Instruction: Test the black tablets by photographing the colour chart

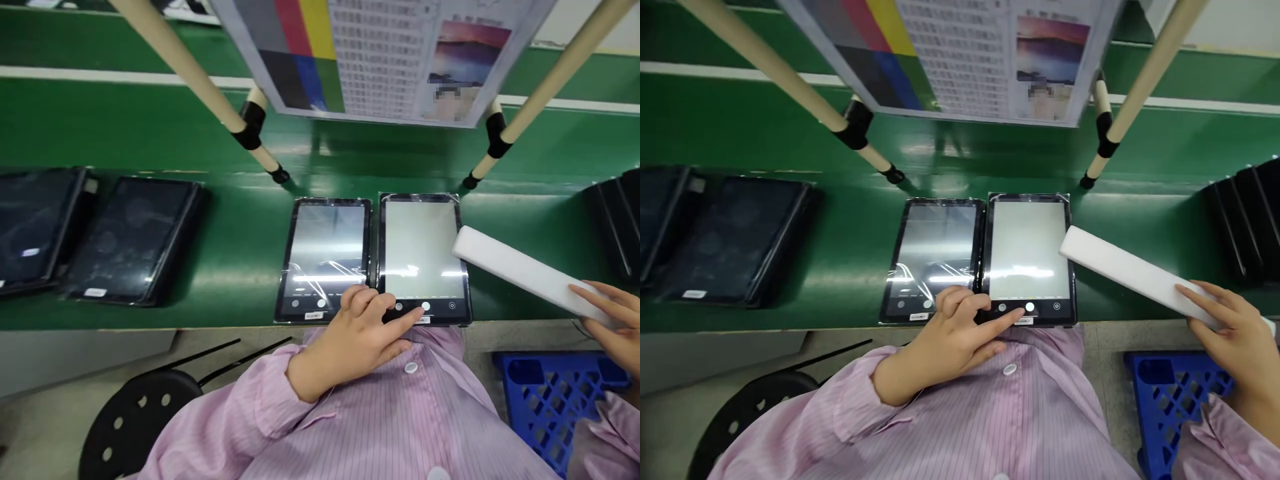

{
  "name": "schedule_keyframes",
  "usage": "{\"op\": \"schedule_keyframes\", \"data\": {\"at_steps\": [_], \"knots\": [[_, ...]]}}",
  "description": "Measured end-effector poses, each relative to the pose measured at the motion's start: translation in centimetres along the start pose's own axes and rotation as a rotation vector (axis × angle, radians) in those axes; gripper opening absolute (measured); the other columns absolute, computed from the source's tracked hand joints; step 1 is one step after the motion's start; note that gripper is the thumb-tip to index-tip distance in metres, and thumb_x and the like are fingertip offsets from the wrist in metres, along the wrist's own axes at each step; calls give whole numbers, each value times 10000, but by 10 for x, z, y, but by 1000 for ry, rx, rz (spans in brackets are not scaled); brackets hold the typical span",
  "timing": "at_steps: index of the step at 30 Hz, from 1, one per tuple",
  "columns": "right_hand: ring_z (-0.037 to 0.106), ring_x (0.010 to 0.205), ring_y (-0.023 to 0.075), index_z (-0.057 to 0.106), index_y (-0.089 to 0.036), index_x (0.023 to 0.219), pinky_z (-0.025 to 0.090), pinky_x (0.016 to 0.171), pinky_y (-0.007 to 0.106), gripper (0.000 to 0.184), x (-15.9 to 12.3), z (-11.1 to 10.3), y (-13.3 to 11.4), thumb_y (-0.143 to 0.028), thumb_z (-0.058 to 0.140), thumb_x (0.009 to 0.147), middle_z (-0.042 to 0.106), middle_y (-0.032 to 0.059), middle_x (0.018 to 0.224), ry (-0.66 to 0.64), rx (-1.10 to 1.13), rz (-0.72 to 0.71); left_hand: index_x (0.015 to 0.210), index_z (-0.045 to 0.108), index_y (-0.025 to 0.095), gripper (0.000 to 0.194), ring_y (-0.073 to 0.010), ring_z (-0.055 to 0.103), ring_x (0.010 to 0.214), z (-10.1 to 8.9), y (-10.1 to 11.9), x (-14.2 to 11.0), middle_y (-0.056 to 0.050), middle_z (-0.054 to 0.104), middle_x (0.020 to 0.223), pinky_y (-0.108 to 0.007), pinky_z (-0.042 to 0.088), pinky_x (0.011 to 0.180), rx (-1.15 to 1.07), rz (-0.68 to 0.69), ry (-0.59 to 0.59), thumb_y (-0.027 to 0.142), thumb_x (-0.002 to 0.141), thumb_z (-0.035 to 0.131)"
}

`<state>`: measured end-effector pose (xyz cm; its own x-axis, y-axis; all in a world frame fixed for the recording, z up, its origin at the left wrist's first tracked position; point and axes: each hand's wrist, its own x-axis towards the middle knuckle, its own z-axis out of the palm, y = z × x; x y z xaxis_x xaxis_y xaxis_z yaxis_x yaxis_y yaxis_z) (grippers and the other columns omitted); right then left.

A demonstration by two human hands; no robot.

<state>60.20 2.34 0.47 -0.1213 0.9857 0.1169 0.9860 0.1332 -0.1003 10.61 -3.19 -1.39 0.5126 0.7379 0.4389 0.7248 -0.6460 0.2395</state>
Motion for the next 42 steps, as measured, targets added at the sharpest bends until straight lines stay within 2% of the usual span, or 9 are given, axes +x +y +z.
{"op": "schedule_keyframes", "data": {"at_steps": [9, 17, 20, 24, 27, 32, 35, 39, 42], "knots": [[749, 995, 185, 812, -323, 1237, 602, 623, 222, 355, -1, 1, -12, -260, 725, 899, 722, 62, 1383, 12, 82, 54, 1424, 687, 300, 424, -272, 453, 1035, -2, 4, -13, -79, 516, 1027, -464, 404, 1015, -3, 4, 68, 429, 1093, 456], [734, 1112, 248, 774, -347, 1310, 572, 600, 247, 472, 7, 48, -15, -304, 748, 840, 730, 55, 1354, 138, 170, 91, 1481, 652, 339, 445, -257, 510, 986, -13, -12, -70, -78, 493, 1059, -455, 391, 946, 54, -218, 133, 323, 1055, 524], [728, 1002, 290, 789, -319, 1292, 574, 772, 429, 467, 15, 79, -15, -358, 742, 829, 744, 110, 1237, 216, 96, 194, 1377, 737, 348, 385, -264, 508, 1008, -10, -14, -83, -87, 515, 1067, -461, 386, 952, 96, -292, 114, 326, 1033, 564], [570, 1322, 533, 768, -321, 1326, 400, 953, 780, 576, 16, 100, -24, -476, 808, 773, 577, 214, 1525, 378, -62, 271, 1288, 793, 316, 340, -302, 457, 1043, -7, -17, -88, -132, 535, 1126, -472, 377, 924, 216, -371, 45, 367, 1034, 572], [457, 1440, 589, 684, -283, 1452, 372, 1010, 823, 715, 12, 87, -56, -487, 835, 784, 433, 261, 1649, 442, -16, 143, 1270, 802, 270, 348, -324, 431, 1069, -4, -18, -86, -159, 528, 1153, -491, 377, 942, 267, -352, 32, 381, 1044, 562], [540, 1439, 418, 714, -285, 1410, 430, 1157, 640, 430, 1, 44, -134, -340, 624, 993, 526, 163, 1597, 447, 157, -247, 1303, 782, 319, 341, -346, 460, 1123, -6, -22, -91, -166, 538, 1223, -538, 378, 984, 255, -380, 26, 413, 1012, 632], [499, 1464, 381, 795, -311, 1259, 406, 1195, 605, 331, -7, 31, -169, -289, 566, 1022, 526, 81, 1595, 352, 246, -370, 1485, 642, 308, 611, -416, 475, 1248, -13, -41, -104, -200, 502, 1354, -634, 380, 1057, 180, -500, -16, 538, 926, 726], [427, 1489, 376, 832, -354, 1159, 405, 1182, 609, 318, -18, 32, -192, -300, 543, 1038, 540, 20, 1570, 240, 334, -389, 1714, 189, 191, 1267, -481, 485, 1369, -19, -82, -122, -257, 462, 1479, -705, 417, 1102, -37, -787, -63, 633, 728, 852], [457, 1452, 373, 829, -378, 1162, 366, 1175, 638, 325, -20, 37, -196, -307, 533, 1049, 566, 16, 1548, 199, 322, -398, 1718, 155, 216, 1400, -458, 580, 1299, -21, -106, -130, -224, 568, 1414, -690, 456, 1098, -227, -943, -81, 626, 616, 916]]}}
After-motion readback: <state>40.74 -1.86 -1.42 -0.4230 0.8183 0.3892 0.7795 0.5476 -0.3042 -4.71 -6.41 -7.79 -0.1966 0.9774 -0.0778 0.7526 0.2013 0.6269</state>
